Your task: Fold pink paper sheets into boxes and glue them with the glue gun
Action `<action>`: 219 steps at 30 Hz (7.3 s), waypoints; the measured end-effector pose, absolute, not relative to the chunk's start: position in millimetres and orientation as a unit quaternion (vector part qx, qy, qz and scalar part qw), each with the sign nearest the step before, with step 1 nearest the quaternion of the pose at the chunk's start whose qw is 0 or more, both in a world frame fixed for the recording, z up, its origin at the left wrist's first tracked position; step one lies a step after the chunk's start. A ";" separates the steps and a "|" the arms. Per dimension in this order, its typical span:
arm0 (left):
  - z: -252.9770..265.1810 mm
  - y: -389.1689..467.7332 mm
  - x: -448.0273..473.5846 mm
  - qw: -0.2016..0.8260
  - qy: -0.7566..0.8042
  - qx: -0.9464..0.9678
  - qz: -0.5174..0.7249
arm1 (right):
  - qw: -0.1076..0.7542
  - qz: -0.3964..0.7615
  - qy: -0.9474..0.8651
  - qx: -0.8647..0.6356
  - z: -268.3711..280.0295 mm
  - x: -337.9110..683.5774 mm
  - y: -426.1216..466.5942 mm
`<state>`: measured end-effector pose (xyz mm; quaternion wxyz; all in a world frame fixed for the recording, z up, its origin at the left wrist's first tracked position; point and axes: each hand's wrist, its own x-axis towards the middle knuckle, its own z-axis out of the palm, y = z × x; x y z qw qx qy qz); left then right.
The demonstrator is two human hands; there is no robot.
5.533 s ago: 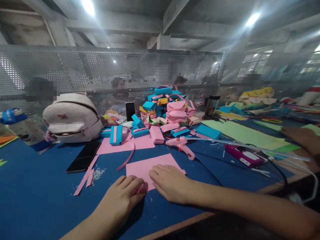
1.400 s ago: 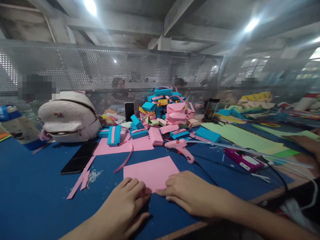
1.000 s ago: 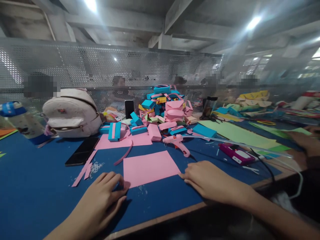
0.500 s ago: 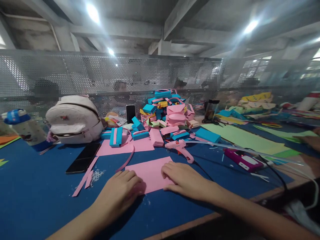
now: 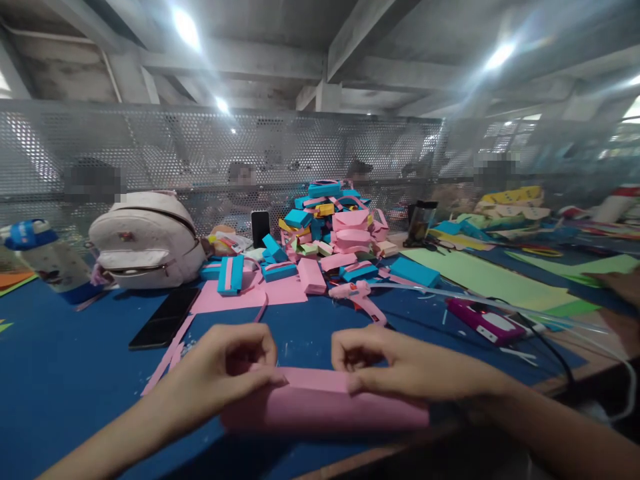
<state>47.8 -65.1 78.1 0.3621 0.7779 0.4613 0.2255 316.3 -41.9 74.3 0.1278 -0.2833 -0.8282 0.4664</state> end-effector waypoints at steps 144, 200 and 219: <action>-12.9 -25.6 53.2 0.386 0.456 0.746 0.295 | 0.211 0.383 -0.867 -0.238 -17.7 250.9 35.5; -17.0 -7.3 39.9 0.418 0.540 0.614 0.395 | 0.393 0.451 -0.736 -0.316 -29.5 253.7 47.1; -15.4 4.2 20.6 0.379 0.545 0.578 0.474 | 0.416 0.620 -0.593 -0.303 -49.3 255.2 53.8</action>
